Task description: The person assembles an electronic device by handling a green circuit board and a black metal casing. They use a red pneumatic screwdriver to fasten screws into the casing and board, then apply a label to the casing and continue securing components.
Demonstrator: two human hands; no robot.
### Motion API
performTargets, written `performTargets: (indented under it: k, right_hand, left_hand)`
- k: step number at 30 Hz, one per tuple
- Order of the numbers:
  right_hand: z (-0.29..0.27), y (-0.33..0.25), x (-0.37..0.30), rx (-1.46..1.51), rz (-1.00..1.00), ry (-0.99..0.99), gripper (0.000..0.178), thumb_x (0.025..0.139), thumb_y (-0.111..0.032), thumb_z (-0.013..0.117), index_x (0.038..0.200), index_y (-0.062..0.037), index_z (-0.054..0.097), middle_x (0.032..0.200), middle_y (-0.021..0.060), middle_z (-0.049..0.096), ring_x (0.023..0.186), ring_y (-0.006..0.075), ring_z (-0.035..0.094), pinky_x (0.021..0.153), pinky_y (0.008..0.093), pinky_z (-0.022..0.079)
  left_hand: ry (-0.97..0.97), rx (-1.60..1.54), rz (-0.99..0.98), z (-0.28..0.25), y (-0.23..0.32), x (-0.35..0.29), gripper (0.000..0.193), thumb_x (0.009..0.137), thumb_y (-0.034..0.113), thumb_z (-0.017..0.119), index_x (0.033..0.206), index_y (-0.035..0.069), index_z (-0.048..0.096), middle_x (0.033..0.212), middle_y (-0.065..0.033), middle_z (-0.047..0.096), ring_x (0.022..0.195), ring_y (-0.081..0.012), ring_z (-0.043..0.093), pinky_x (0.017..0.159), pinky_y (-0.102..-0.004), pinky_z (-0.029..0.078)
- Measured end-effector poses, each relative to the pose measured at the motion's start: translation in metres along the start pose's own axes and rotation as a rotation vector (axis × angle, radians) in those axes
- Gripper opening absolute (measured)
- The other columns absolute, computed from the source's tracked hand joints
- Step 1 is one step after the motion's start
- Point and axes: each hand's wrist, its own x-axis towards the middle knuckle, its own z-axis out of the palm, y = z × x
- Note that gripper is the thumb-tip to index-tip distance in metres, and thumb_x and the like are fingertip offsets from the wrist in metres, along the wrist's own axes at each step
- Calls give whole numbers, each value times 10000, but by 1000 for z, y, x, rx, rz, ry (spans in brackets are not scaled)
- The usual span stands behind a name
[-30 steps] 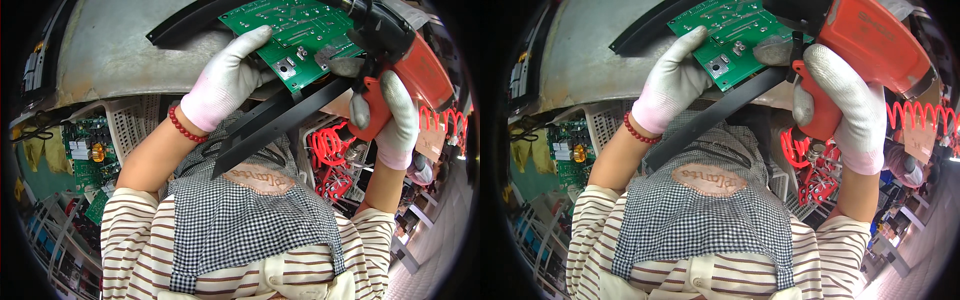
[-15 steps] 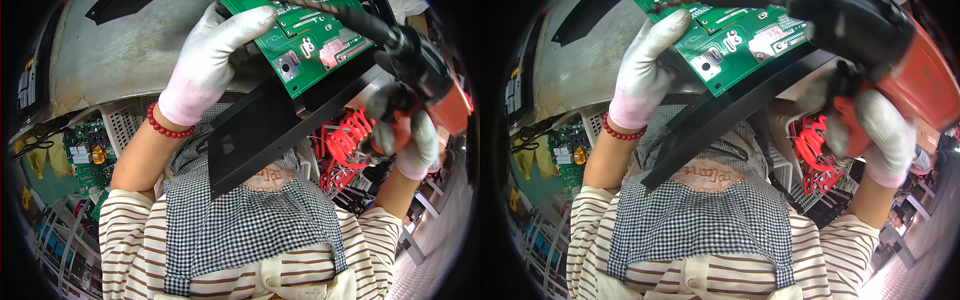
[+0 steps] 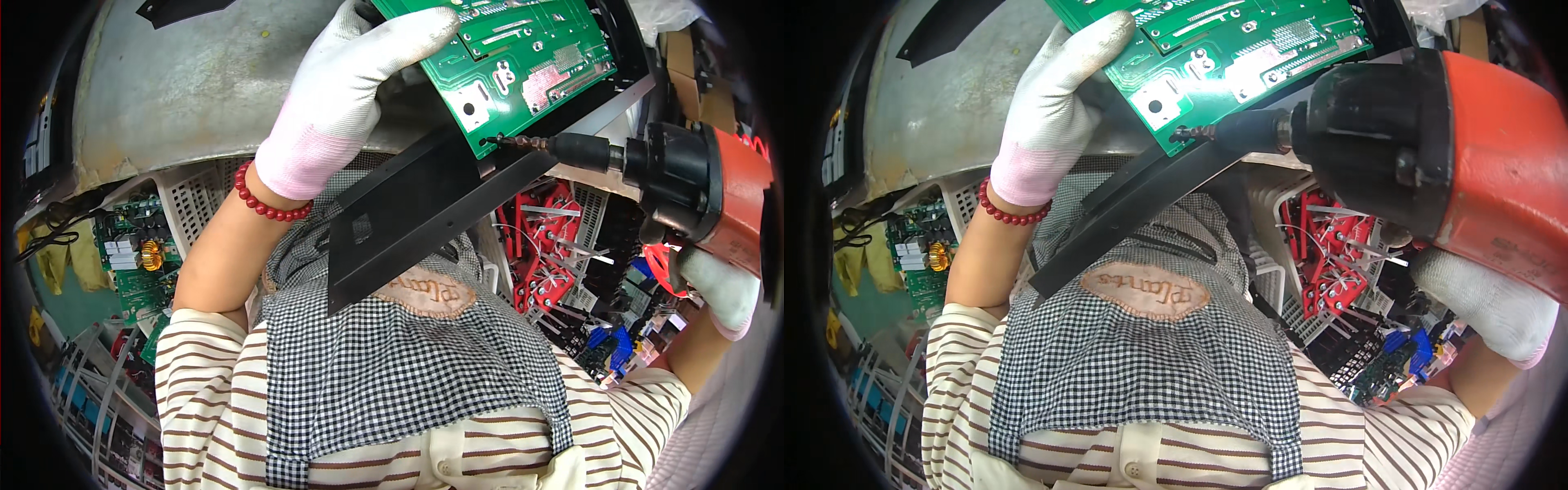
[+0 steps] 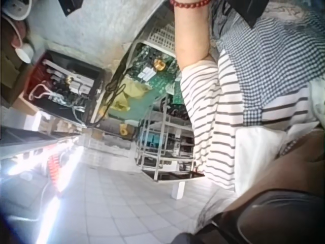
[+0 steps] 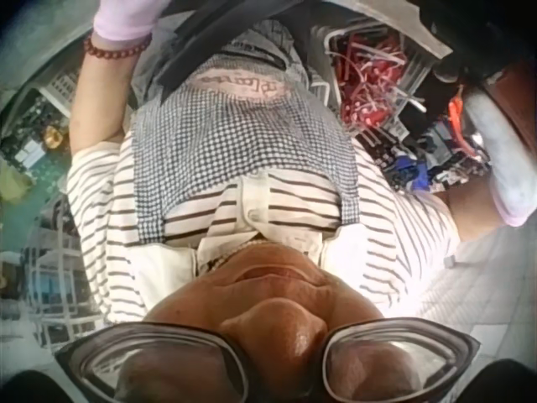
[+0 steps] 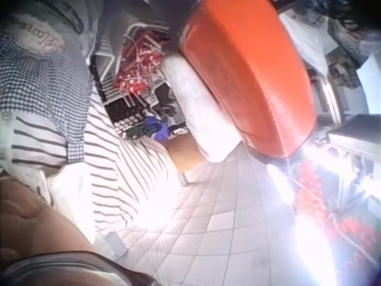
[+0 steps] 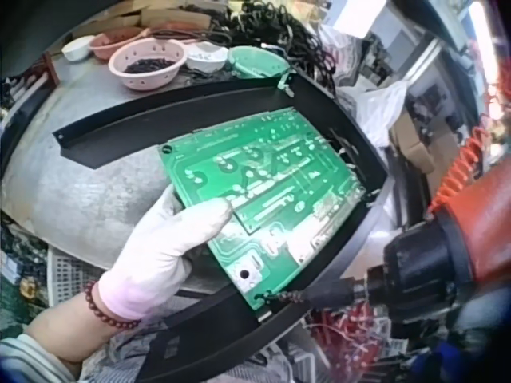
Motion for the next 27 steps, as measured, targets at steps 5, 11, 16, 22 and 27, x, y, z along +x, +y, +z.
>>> performTargets:
  k: [5,11,16,22,27]
  right_hand:
    - [-10,-16,-1,-52,9,-18,449,779,-148,712,1179,25,607,930,154,692,654,173,605,598,294,480]
    - [-12,-29,6,-90,15,-42,448,769,-145,723,1172,17,614,939,146,693,681,181,610,625,301,481]
    - [-13,-32,20,-114,-23,-91,448,761,-143,732,1166,10,619,945,139,694,704,188,614,647,307,482]
    - [2,-46,22,-135,-6,-97,448,751,-140,743,1158,2,625,954,132,696,732,196,619,674,314,484]
    - [-5,-48,29,-171,-56,-137,448,742,-138,753,1152,-4,631,960,125,697,754,203,623,696,320,485]
  left_hand:
    - [-67,-63,-2,3,6,-4,502,944,91,632,1396,16,426,1282,-82,594,1119,-150,595,975,-311,474]
    - [-58,-39,-30,7,8,-1,502,951,90,630,1403,12,427,1293,-78,591,1140,-149,588,987,-305,467]
    - [-13,-38,-24,7,9,-2,507,949,94,636,1403,11,428,1297,-79,593,1150,-149,585,995,-305,465]
    - [-74,-116,-28,6,5,-1,498,942,81,642,1390,8,437,1290,-84,597,1134,-154,596,988,-309,476]
    - [-5,-102,-5,6,4,-3,489,941,80,643,1381,3,444,1279,-90,605,1128,-156,601,986,-314,481]
